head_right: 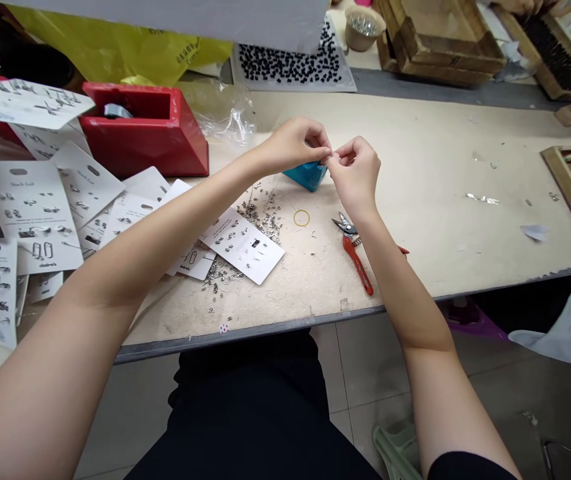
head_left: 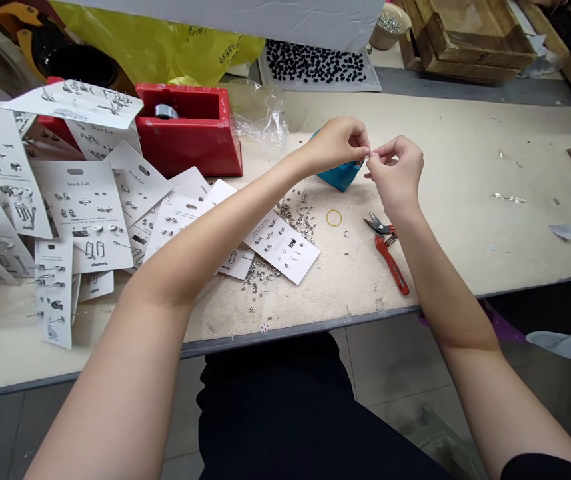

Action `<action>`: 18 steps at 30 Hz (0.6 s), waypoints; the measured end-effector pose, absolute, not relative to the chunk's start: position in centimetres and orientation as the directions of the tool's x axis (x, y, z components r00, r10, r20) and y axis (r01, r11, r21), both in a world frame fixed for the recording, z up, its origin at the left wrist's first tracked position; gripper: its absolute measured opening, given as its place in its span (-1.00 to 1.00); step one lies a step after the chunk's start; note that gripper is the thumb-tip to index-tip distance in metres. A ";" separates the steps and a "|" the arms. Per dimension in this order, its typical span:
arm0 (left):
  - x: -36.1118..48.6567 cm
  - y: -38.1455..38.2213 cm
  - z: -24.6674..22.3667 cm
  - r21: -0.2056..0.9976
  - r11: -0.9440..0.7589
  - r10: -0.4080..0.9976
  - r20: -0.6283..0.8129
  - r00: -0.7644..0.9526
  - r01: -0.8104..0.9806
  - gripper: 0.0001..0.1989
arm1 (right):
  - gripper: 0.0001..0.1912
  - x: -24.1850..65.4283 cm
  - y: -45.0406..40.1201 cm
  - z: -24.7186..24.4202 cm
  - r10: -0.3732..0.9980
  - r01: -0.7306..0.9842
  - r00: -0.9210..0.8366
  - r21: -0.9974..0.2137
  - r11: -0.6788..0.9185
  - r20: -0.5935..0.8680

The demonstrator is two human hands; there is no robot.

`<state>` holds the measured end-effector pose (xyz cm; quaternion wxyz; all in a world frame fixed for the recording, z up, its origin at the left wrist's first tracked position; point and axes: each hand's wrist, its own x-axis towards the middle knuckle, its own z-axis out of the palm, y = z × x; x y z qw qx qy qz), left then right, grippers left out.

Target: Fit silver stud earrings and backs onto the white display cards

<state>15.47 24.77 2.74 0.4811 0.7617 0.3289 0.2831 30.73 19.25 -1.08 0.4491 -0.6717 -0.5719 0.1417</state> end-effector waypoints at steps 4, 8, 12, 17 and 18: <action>15.4 24.8 2.7 0.918 -0.332 0.766 0.128 0.630 0.217 -0.82 | -0.82 30.8 19.3 -1.1 0.900 0.641 0.274 -0.762 0.093 0.340; 15.4 24.7 2.7 0.916 -0.343 0.752 0.137 0.644 0.206 -0.82 | -0.83 31.2 19.1 -1.1 0.898 0.643 0.271 -0.760 0.098 0.345; 15.3 24.6 2.8 0.918 -0.339 0.752 0.132 0.646 0.207 -0.80 | -0.84 32.1 18.3 -1.0 0.896 0.652 0.276 -0.753 0.092 0.349; 15.2 24.6 2.8 0.932 -0.321 0.752 0.142 0.644 0.170 -0.81 | -0.88 33.1 15.9 -0.3 0.916 0.699 0.191 -0.704 0.125 0.352; 15.2 24.7 2.7 0.934 -0.319 0.752 0.144 0.643 0.164 -0.81 | -0.88 33.1 15.2 -0.1 0.922 0.706 0.165 -0.694 0.137 0.350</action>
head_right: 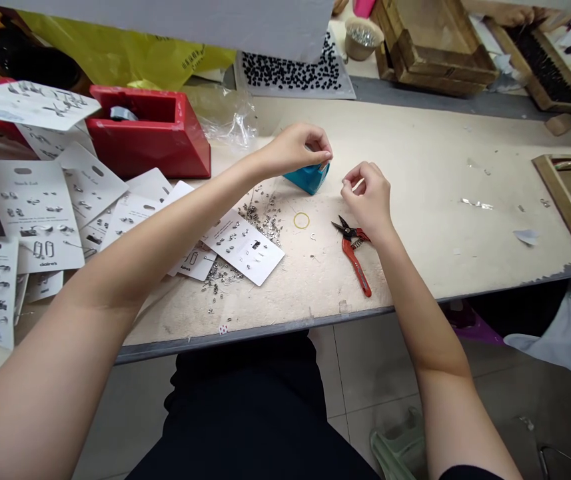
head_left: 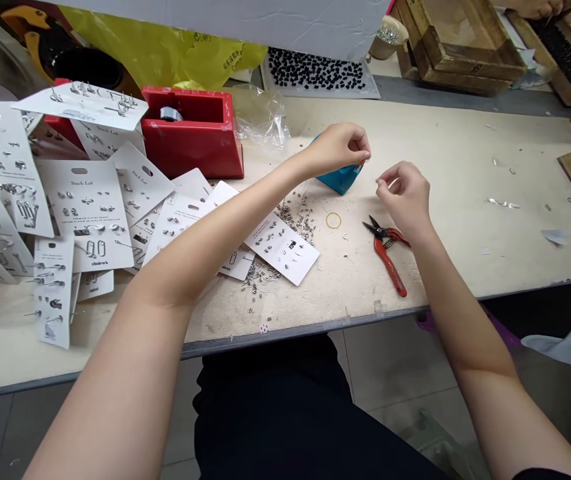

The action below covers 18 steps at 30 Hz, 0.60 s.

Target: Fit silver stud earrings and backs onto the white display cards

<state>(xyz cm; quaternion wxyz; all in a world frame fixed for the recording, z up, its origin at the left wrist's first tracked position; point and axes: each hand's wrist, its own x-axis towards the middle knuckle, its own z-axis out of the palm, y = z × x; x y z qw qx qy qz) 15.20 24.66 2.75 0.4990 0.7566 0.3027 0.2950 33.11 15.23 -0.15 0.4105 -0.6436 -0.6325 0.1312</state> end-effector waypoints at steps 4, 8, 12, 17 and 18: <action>15.3 24.7 2.6 0.938 -0.312 0.755 0.148 0.638 0.152 -0.80 | -0.89 32.4 12.4 0.6 0.945 0.695 0.065 -0.694 0.187 0.321; 15.3 24.7 2.6 0.942 -0.296 0.760 0.132 0.637 0.158 -0.81 | -0.88 31.1 10.3 1.3 0.967 0.618 -0.029 -0.756 0.216 0.253; 15.3 24.6 2.8 0.942 -0.300 0.756 0.136 0.640 0.154 -0.85 | -0.72 29.7 9.0 2.4 0.976 0.511 -0.118 -0.832 0.217 0.182; 15.3 24.4 2.9 0.931 -0.320 0.767 0.146 0.625 0.174 -0.85 | -0.69 28.1 7.8 4.0 0.971 0.327 -0.200 -0.926 0.189 0.127; 15.3 24.3 2.9 0.930 -0.321 0.768 0.146 0.623 0.178 -0.85 | -0.69 27.8 7.6 4.2 0.969 0.297 -0.210 -0.936 0.188 0.128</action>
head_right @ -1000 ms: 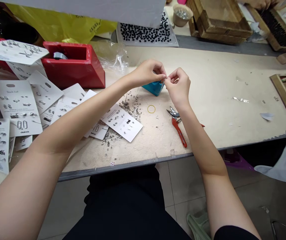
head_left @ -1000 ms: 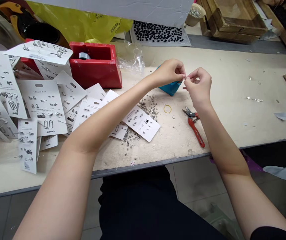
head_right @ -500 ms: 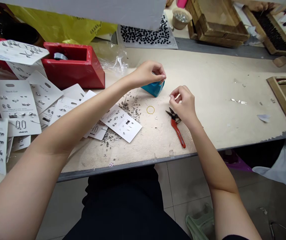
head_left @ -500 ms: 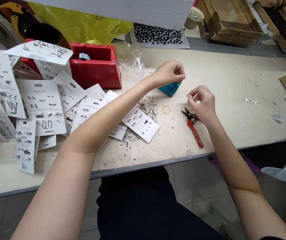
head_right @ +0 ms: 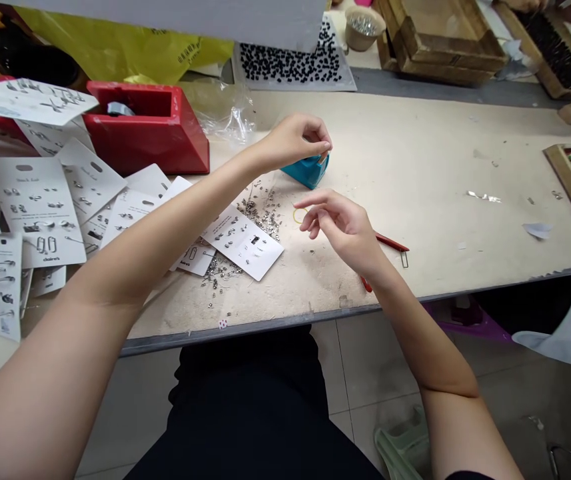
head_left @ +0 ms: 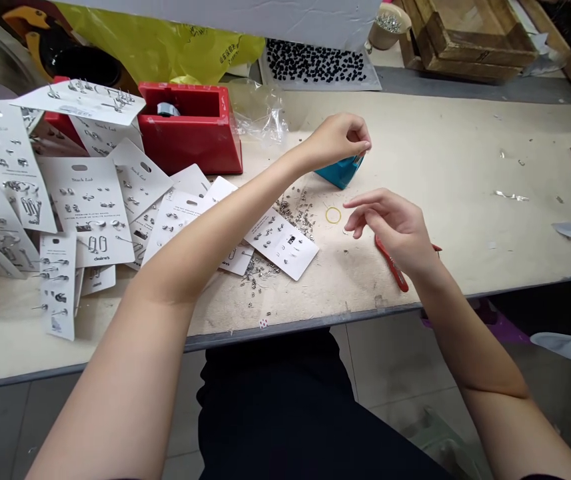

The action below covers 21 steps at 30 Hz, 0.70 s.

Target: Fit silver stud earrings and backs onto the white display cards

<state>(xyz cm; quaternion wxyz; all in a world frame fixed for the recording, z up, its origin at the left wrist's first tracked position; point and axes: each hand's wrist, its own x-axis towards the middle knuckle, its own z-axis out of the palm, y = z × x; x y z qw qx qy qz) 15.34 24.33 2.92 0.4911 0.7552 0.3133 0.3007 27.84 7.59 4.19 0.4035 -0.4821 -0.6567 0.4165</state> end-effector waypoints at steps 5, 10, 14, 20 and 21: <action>15.3 24.3 2.9 0.933 -0.319 0.766 0.149 0.625 0.168 -0.84 | -0.74 27.3 7.1 4.5 0.971 0.255 -0.219 -0.955 0.151 0.095; 15.1 24.1 3.1 0.941 -0.300 0.765 0.139 0.628 0.157 -0.85 | -0.91 26.9 6.9 4.4 0.975 0.206 -0.212 -0.972 0.111 0.067; 15.1 24.2 3.0 0.951 -0.289 0.756 0.153 0.636 0.115 -0.85 | -0.93 27.1 7.4 4.0 0.982 0.223 -0.167 -0.967 0.125 0.089; 15.5 24.5 2.7 0.960 -0.266 0.762 0.152 0.630 0.091 -0.78 | -0.92 29.7 10.7 2.5 0.963 0.242 -0.010 -0.934 0.262 0.268; 15.6 24.5 2.7 0.960 -0.265 0.761 0.153 0.631 0.088 -0.77 | -0.87 30.3 11.4 2.3 0.962 0.219 0.011 -0.940 0.263 0.272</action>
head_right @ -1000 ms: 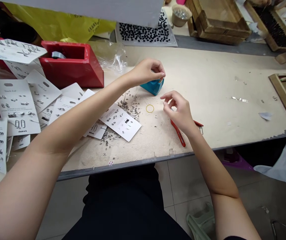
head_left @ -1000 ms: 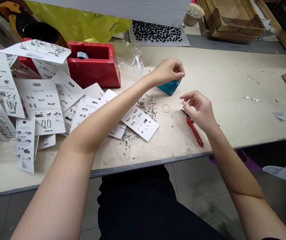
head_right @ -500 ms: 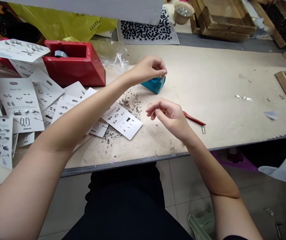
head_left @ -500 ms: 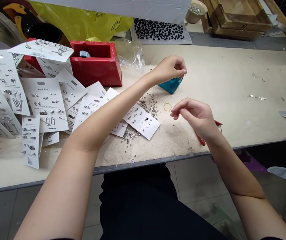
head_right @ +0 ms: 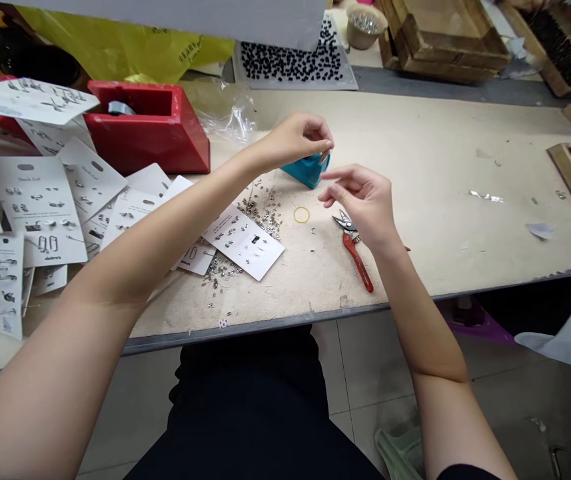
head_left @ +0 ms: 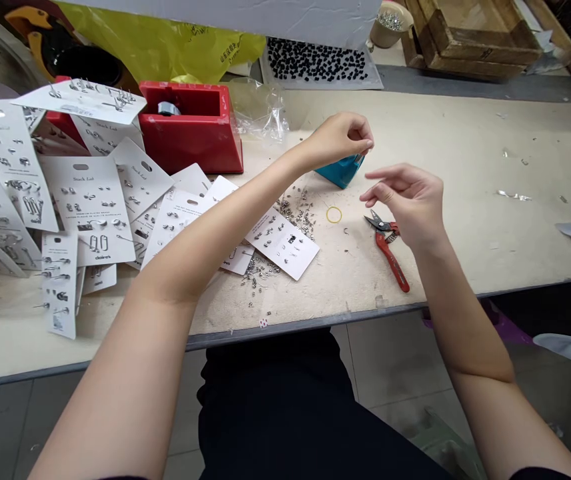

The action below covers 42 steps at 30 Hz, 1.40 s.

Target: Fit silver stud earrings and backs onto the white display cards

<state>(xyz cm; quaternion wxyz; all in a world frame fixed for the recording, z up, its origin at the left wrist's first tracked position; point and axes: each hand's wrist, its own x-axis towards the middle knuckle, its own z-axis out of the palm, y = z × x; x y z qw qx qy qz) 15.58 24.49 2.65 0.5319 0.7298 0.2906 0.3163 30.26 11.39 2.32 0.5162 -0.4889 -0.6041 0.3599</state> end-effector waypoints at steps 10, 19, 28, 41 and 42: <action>15.5 24.4 3.2 0.964 -0.250 0.748 0.136 0.650 0.085 -0.75 | -0.88 31.4 13.9 1.9 0.955 0.112 0.067 -0.954 0.280 0.288; 15.5 25.0 2.2 0.961 -0.275 0.733 0.196 0.651 0.021 -0.78 | -0.78 31.3 14.6 1.6 0.959 0.168 0.114 -0.957 0.238 0.259; 15.4 25.1 2.0 0.962 -0.275 0.724 0.201 0.659 0.009 -0.78 | -0.83 31.2 15.2 2.3 0.944 0.168 0.144 -0.947 0.272 0.297; 15.2 25.1 2.2 0.948 -0.316 0.718 0.211 0.663 0.041 -0.82 | -0.80 30.4 15.0 1.8 0.927 0.139 0.084 -0.926 0.352 0.365; 15.3 25.1 2.1 0.948 -0.314 0.722 0.207 0.660 0.046 -0.82 | -0.79 30.3 15.0 1.8 0.925 0.138 0.084 -0.924 0.357 0.370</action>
